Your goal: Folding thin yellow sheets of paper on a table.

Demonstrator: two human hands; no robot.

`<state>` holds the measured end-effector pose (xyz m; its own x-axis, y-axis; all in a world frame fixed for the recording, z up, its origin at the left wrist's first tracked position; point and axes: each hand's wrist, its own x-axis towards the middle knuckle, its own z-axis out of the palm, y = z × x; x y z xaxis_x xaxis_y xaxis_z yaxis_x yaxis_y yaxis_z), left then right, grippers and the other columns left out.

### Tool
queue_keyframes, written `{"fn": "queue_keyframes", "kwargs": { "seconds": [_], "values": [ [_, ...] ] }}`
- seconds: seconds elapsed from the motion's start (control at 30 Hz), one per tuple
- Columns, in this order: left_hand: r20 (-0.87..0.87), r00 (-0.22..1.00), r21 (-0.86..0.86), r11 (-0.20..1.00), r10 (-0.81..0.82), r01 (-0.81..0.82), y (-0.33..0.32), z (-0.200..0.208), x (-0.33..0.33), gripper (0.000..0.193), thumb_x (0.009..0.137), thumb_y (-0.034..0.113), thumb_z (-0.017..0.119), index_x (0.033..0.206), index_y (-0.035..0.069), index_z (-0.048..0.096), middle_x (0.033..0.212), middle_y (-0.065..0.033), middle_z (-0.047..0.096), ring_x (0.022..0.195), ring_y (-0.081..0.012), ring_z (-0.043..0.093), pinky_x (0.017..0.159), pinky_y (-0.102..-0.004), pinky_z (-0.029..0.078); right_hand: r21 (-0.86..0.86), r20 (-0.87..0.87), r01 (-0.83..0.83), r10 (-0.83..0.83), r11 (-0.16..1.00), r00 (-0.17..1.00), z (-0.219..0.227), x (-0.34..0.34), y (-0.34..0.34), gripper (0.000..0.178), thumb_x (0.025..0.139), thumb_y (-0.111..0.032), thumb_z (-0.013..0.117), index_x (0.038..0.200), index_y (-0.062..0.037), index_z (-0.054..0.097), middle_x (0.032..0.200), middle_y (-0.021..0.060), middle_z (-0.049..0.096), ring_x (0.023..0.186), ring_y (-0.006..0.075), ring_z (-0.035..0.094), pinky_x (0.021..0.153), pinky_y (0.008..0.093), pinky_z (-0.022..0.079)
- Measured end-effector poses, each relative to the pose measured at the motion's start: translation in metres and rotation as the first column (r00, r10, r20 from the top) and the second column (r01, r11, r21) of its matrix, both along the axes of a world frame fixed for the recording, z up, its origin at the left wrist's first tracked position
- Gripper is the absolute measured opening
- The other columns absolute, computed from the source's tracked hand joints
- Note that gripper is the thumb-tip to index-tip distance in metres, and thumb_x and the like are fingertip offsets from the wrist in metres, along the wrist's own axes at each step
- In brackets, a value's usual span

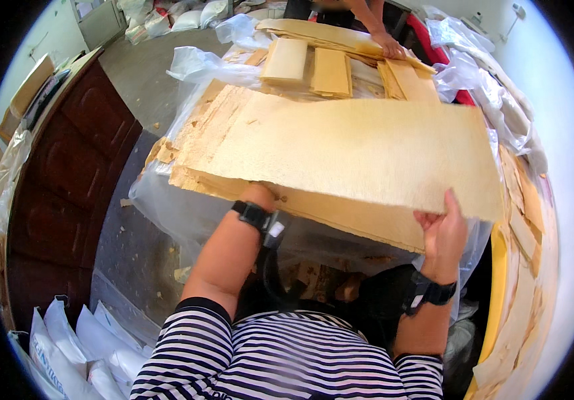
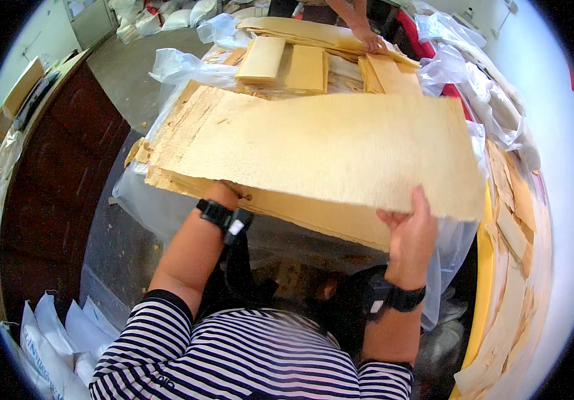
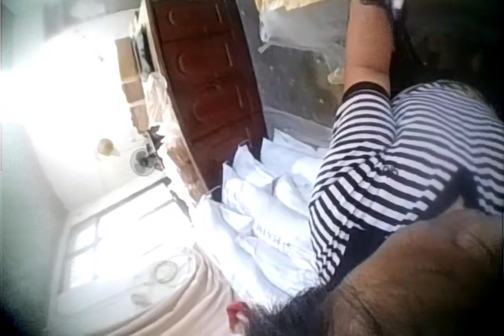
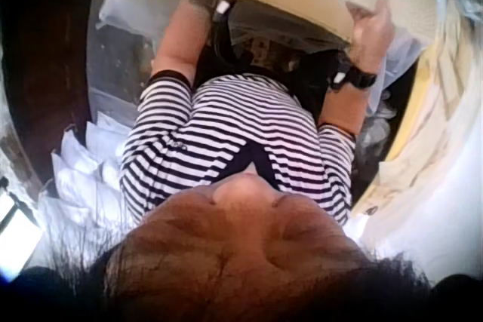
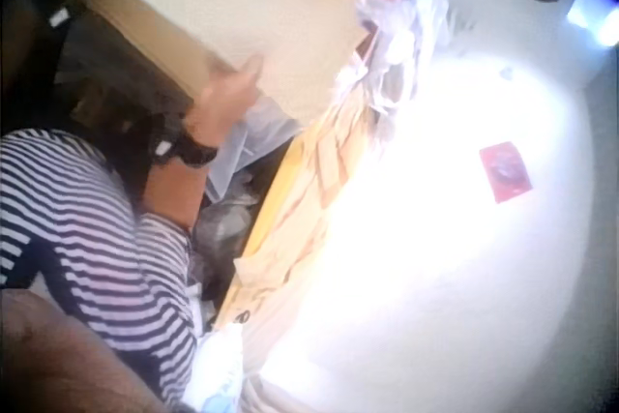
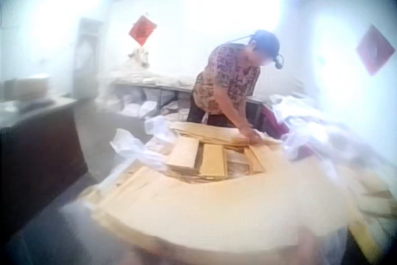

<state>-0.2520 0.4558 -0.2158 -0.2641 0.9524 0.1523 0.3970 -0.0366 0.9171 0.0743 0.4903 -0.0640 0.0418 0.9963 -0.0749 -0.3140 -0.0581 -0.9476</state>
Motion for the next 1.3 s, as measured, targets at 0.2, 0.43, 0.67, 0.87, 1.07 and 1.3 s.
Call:
{"fn": "queue_keyframes", "kwargs": {
  "seconds": [0.2, 0.43, 0.67, 0.87, 1.07, 1.3],
  "values": [
    [0.874, 0.133, 0.485, 0.852, -0.467, -0.194, -0.044, -0.013, -0.050, 0.056, 0.097, 0.038, 0.057, 0.142, 0.006, 0.050, 0.142, -0.0142, 0.055, 0.125, -0.0303, 0.057, 0.106, -0.0438, 0.047, -0.286, -0.048, 0.033, -0.049, 0.958, 0.998, -0.120, 0.040, 0.008, 0.034, 0.099, -0.027, 0.060, 0.128, -0.0085, 0.055, 0.110, 0.0114, 0.068, 0.085, 0.0252, 0.068, 0.066, 0.0377, 0.060],
    [0.808, 0.256, 0.550, 0.835, -0.531, 0.000, -0.047, -0.013, -0.101, 0.059, 0.104, 0.043, 0.046, 0.150, 0.007, 0.041, 0.148, -0.0141, 0.051, 0.133, -0.0282, 0.051, 0.111, -0.0439, 0.043, -0.175, -0.121, 0.031, -0.053, 0.984, 0.991, -0.084, 0.050, 0.032, 0.034, 0.097, -0.027, 0.065, 0.126, -0.0108, 0.057, 0.111, 0.0084, 0.068, 0.088, 0.0226, 0.068, 0.069, 0.0360, 0.059],
    [0.647, 0.668, 0.461, 0.887, -0.368, 0.042, 0.002, -0.033, -0.125, 0.060, 0.105, 0.044, 0.040, 0.152, 0.007, 0.037, 0.150, -0.0153, 0.048, 0.136, -0.0301, 0.047, 0.112, -0.0457, 0.042, -0.072, -0.115, 0.104, -0.112, 0.992, 0.987, -0.009, 0.044, 0.016, 0.034, 0.097, -0.027, 0.065, 0.127, -0.0115, 0.059, 0.112, 0.0060, 0.069, 0.089, 0.0218, 0.068, 0.075, 0.0336, 0.058],
    [0.142, 0.969, 0.428, 0.896, -0.201, 0.123, 0.006, -0.048, -0.136, 0.061, 0.107, 0.045, 0.036, 0.153, 0.007, 0.035, 0.152, -0.0161, 0.046, 0.139, -0.0314, 0.045, 0.113, -0.0471, 0.041, -0.191, -0.120, 0.053, -0.077, 0.980, 0.990, -0.091, 0.092, 0.018, 0.036, 0.097, -0.026, 0.065, 0.128, -0.0101, 0.057, 0.116, 0.0074, 0.067, 0.089, 0.0228, 0.067, 0.076, 0.0380, 0.060],
    [0.976, 0.171, 0.168, 0.965, -0.134, -0.202, -0.057, 0.034, -0.069, 0.063, 0.105, 0.049, 0.044, 0.149, 0.004, 0.041, 0.146, -0.0147, 0.052, 0.133, -0.0282, 0.050, 0.114, -0.0417, 0.039, -0.305, -0.157, 0.058, -0.110, 0.951, 0.981, -0.134, 0.084, -0.004, 0.037, 0.098, -0.021, 0.062, 0.131, -0.0071, 0.054, 0.121, 0.0108, 0.065, 0.103, 0.0257, 0.066, 0.084, 0.0411, 0.059],
    [0.745, 0.613, 0.031, 0.905, 0.262, -0.424, -0.035, 0.009, -0.056, 0.033, 0.099, 0.015, 0.058, 0.128, -0.001, 0.060, 0.114, -0.0068, 0.069, 0.097, -0.0208, 0.069, 0.081, -0.0347, 0.057, -0.018, -0.040, 0.226, -0.227, 0.974, 0.973, -0.140, 0.068, 0.013, 0.043, 0.103, -0.026, 0.052, 0.128, 0.0087, 0.055, 0.129, 0.0149, 0.060, 0.113, 0.0249, 0.059, 0.097, 0.0357, 0.048]
  ]
}}
